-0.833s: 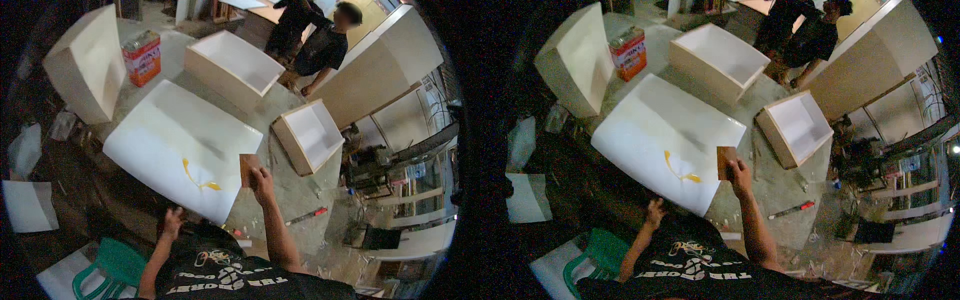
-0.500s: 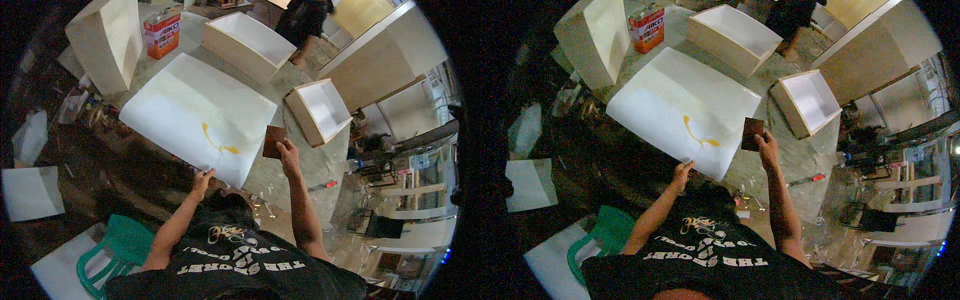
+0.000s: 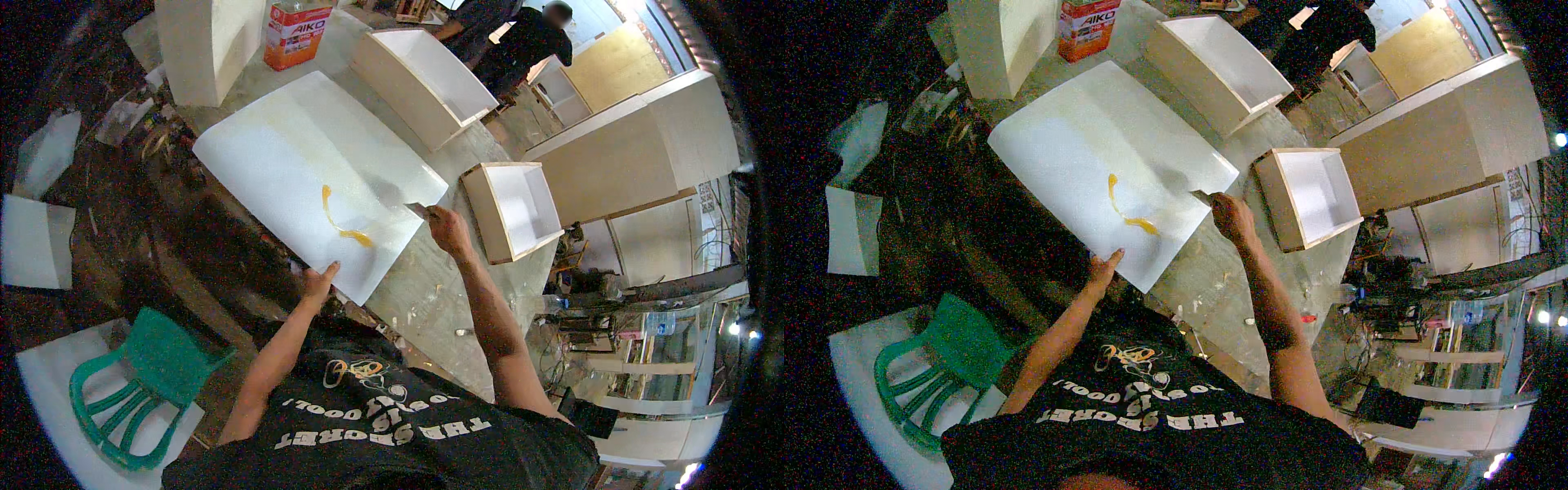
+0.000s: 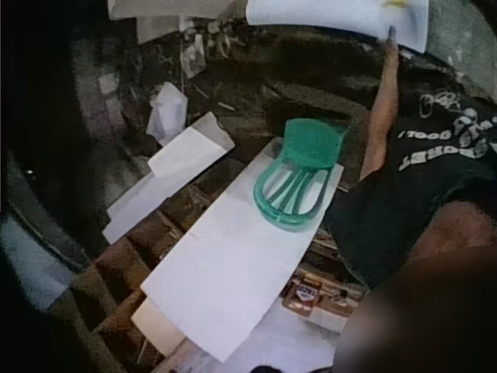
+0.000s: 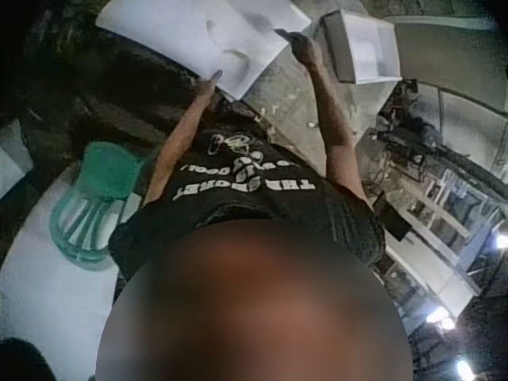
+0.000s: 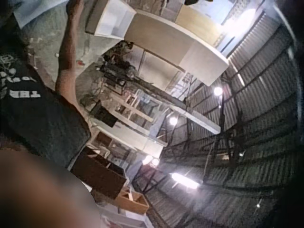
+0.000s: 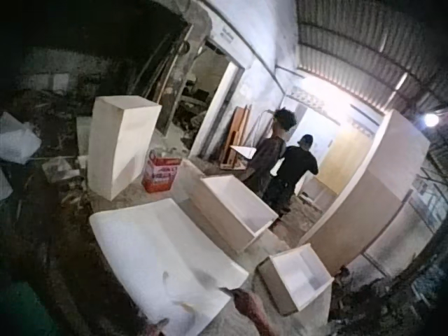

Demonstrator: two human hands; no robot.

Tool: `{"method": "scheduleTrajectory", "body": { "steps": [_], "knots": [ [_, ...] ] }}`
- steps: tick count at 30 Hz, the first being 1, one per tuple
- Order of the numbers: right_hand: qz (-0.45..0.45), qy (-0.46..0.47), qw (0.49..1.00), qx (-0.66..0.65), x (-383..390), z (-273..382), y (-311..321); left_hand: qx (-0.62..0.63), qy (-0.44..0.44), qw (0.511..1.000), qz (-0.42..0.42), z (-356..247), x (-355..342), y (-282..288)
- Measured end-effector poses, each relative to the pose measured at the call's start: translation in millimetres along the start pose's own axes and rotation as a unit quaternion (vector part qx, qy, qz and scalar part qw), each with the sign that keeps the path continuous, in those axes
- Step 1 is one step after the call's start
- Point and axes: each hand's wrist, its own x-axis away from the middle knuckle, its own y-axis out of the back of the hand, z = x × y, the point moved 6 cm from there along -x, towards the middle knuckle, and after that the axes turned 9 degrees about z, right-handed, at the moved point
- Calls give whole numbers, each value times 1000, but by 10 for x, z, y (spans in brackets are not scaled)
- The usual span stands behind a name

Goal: The person pours a yellow liquid from a metal can onto a white rectangular wooden panel and spreads it evenly using a small rectangular block. The person repeats this process multiple times, flipping the panel to treat different areas.

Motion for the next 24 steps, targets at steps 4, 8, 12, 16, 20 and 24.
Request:
{"method": "scheduleTrajectory", "body": {
  "steps": [4,8,12,16,20,24],
  "knots": [
    [-5,135,988,71,-174,-380,64,-5,33,999,-14,171,61,-44],
    [3,172,979,111,-370,-817,126,-8,31,998,-50,222,202,-194],
    [0,208,971,118,-561,-1112,134,-23,63,996,-61,247,438,-399],
    [42,238,963,122,-721,-1303,-25,-43,99,993,-38,306,502,-465],
    [135,218,954,157,-746,-1440,-174,-49,97,994,-23,331,462,-459],
    [106,212,955,178,-756,-1481,1,-52,25,995,-75,326,468,-466]
  ]
}}
